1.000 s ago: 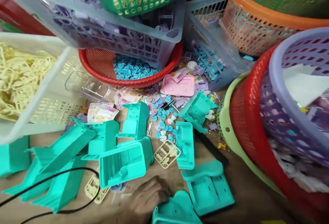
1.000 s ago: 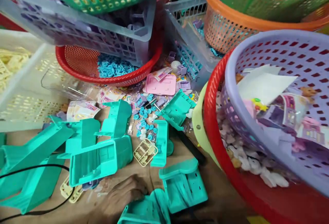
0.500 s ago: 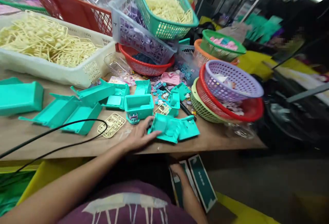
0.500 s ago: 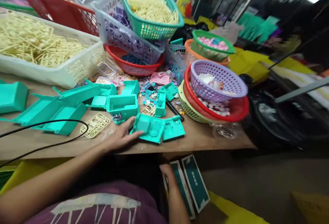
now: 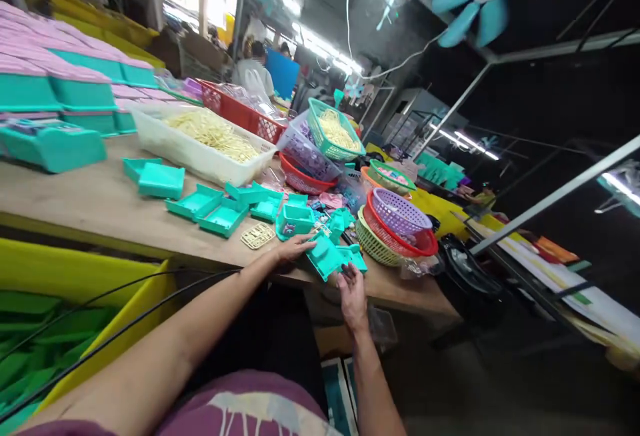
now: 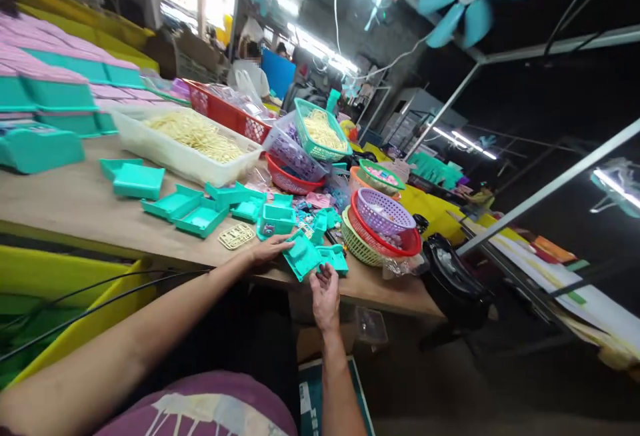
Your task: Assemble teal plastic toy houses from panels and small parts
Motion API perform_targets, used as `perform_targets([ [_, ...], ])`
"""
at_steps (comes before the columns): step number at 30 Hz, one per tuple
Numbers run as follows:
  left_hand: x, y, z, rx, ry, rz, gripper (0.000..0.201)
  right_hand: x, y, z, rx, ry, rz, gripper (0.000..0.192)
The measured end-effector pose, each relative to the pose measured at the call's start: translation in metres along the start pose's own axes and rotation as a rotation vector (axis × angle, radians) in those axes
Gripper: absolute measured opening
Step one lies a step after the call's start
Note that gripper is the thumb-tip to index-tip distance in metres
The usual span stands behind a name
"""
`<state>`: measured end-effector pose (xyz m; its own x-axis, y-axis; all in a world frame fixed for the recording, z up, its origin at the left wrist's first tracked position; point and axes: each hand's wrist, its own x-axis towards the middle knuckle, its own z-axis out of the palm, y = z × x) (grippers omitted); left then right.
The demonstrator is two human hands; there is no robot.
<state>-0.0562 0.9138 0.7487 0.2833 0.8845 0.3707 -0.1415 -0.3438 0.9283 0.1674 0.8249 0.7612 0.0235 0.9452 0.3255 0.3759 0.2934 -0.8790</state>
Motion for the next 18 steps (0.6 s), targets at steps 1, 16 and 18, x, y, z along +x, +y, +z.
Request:
perform_targets([
  [1, -0.001, 0.000, -0.001, 0.030, -0.008, 0.021, 0.064, 0.005, -0.005, 0.014, 0.030, 0.006, -0.011, 0.067],
  [16, -0.126, 0.044, -0.083, 0.888, 0.793, 0.097, 0.045, 0.019, -0.028, 0.048, -0.852, -0.363, -0.688, 0.042],
  [18, -0.137, 0.045, -0.112, 1.175, 0.760, -0.076, 0.046, 0.027, -0.034, 0.053, -0.848, -0.404, -0.672, 0.049],
])
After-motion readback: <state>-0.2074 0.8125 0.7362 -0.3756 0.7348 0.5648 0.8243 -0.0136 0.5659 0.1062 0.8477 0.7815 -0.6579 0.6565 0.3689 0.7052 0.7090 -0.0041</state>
